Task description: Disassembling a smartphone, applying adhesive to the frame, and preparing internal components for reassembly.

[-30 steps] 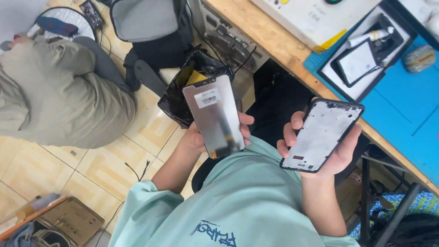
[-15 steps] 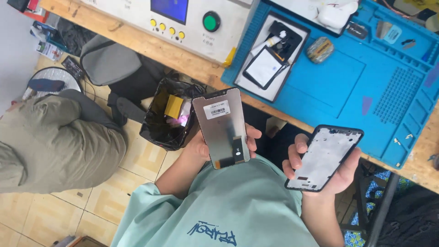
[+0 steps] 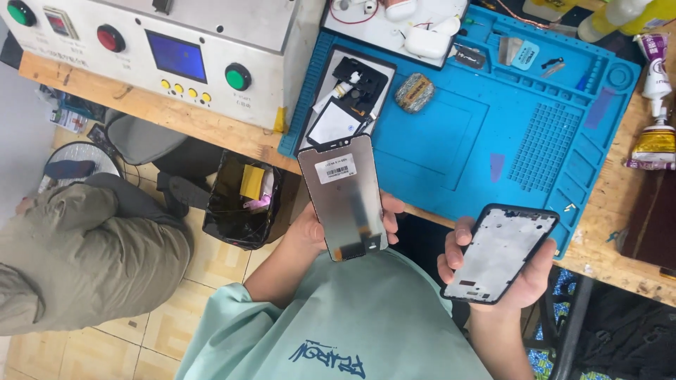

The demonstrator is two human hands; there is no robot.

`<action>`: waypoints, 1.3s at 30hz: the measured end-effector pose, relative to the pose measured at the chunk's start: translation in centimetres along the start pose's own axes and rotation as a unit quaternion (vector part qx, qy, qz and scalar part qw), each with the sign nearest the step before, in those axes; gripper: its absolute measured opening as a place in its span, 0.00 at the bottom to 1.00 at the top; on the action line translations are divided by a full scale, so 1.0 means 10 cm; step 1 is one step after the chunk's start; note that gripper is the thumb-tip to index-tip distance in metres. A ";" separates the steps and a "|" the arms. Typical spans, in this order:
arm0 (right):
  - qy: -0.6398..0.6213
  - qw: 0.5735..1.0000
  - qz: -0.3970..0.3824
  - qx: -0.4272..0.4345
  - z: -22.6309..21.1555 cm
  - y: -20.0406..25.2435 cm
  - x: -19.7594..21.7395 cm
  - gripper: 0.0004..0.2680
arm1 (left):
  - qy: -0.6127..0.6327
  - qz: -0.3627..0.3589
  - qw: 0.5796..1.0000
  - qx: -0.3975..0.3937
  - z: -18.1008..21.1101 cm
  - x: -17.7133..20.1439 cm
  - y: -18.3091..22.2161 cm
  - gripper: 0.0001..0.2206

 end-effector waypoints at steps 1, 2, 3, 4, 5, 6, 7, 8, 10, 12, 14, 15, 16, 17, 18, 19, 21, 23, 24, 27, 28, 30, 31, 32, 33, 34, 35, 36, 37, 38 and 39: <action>-0.005 1.000 -0.001 -0.001 -0.01 0.00 0.01 0.23 | -0.001 -0.003 1.000 0.000 -0.01 0.00 -0.04 0.44; -0.006 1.000 0.000 0.001 -0.02 0.00 0.02 0.23 | -0.001 -0.003 1.000 0.002 -0.02 0.03 -0.06 0.44; -0.007 1.000 0.000 0.001 -0.03 0.00 0.02 0.23 | 0.015 -0.008 1.000 0.012 -0.04 0.05 -0.08 0.45; -0.008 1.000 0.001 0.001 -0.03 -0.01 0.02 0.23 | 0.030 -0.014 0.999 0.021 -0.05 0.06 -0.10 0.45; -0.009 1.000 0.002 0.003 -0.03 -0.01 0.03 0.23 | 0.031 -0.013 0.999 0.023 -0.05 0.07 -0.13 0.45; -0.011 1.000 0.004 0.004 -0.03 -0.01 0.03 0.23 | 0.034 -0.015 0.999 0.028 -0.05 0.07 -0.15 0.45; -0.013 1.000 0.005 0.005 -0.04 -0.01 0.04 0.23 | 0.036 -0.017 0.999 0.033 -0.06 0.08 -0.18 0.45; -0.012 1.000 0.005 0.007 -0.04 -0.01 0.04 0.23 | 0.037 -0.018 0.999 0.034 -0.06 0.09 -0.19 0.45; -0.016 1.000 0.017 0.008 -0.03 -0.02 0.04 0.23 | 0.024 -0.021 0.998 0.046 -0.06 0.10 -0.19 0.45; -0.018 1.000 0.013 0.007 -0.03 -0.03 0.06 0.23 | 0.026 -0.021 0.999 0.033 -0.07 0.13 -0.20 0.43; -0.021 1.000 0.010 0.006 -0.04 -0.01 0.08 0.24 | 0.027 -0.021 0.999 0.020 -0.09 0.14 -0.19 0.42; -0.022 1.000 0.013 0.008 -0.03 0.00 0.09 0.24 | 0.034 -0.020 0.999 0.024 -0.09 0.13 -0.19 0.41; -0.023 1.000 0.015 0.010 -0.03 0.00 0.10 0.23 | 0.041 -0.018 0.999 0.027 -0.09 0.13 -0.19 0.41; -0.023 1.000 0.014 0.012 -0.03 -0.01 0.10 0.23 | 0.040 -0.019 0.999 0.028 -0.07 0.11 -0.18 0.41; -0.026 0.999 0.019 0.011 -0.03 -0.01 0.10 0.24 | 0.026 -0.006 0.999 0.038 -0.06 0.10 -0.18 0.42; -0.030 0.999 0.026 0.010 -0.03 -0.01 0.09 0.24 | 0.013 0.008 0.999 0.047 -0.06 0.09 -0.16 0.43; -0.026 0.999 0.030 0.011 -0.04 0.00 0.07 0.25 | 0.100 0.101 0.989 0.039 0.02 -0.06 -0.21 0.41; -0.023 0.999 0.034 0.015 -0.06 0.03 0.05 0.25 | 0.186 0.194 0.963 0.031 0.11 -0.19 -0.22 0.39; -0.027 0.999 0.036 0.012 -0.07 0.05 0.05 0.26 | 0.132 0.221 0.964 0.065 0.18 -0.26 -0.23 0.39; -0.031 0.998 0.050 0.015 -0.09 0.08 0.05 0.26 | -0.088 0.313 0.932 0.159 0.38 -0.38 -0.18 0.29; -0.031 0.998 0.061 0.017 -0.09 0.10 0.06 0.26 | -0.253 0.366 0.870 0.210 0.48 -0.41 -0.12 0.21; -0.004 0.997 0.081 0.008 -0.07 0.12 0.16 0.28 | -0.298 0.400 0.852 0.159 0.59 -0.39 -0.17 0.21; 0.024 0.994 0.102 -0.002 -0.07 0.14 0.22 0.31 | -0.339 0.432 0.829 0.105 0.68 -0.40 -0.18 0.22; 0.023 0.994 0.104 0.000 -0.06 0.09 0.19 0.31 | -0.338 0.431 0.829 0.108 0.79 -0.36 -0.27 0.22; 0.022 0.993 0.114 -0.011 -0.04 0.05 0.16 0.31 | -0.465 0.422 0.767 0.133 0.96 -0.35 -0.38 0.23; 0.021 0.992 0.124 -0.022 -0.03 0.01 0.14 0.32 | -0.583 0.404 0.688 0.153 1.10 -0.35 -0.52 0.26; 0.025 0.991 0.131 -0.013 -0.05 -0.03 0.12 0.32 | -0.579 0.396 0.695 0.159 1.13 -0.33 -0.64 0.26; -0.035 0.992 0.119 -0.023 -0.05 -0.07 0.08 0.30 | -0.604 0.397 0.663 0.193 1.16 -0.31 -0.75 0.27; -0.095 0.989 0.113 -0.025 -0.03 -0.06 0.03 0.30 | -0.624 0.392 0.634 0.233 1.15 -0.26 -0.88 0.28; -0.092 0.988 0.127 -0.011 -0.08 -0.09 0.05 0.30 | -0.616 0.381 0.644 0.246 1.11 -0.22 -0.91 0.28; -0.090 0.986 0.138 -0.025 -0.09 -0.09 0.06 0.31 | -0.686 0.378 0.568 0.254 1.13 -0.21 -0.97 0.23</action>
Point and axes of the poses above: each hand's wrist, its own y-axis away from the middle knuckle, its own x-axis out of the back of the hand, z = x × y, the point moved 5 cm from there along -y, towards the middle knuckle, and after that the axes turned 15 degrees about -z, right-handed, at the moved point
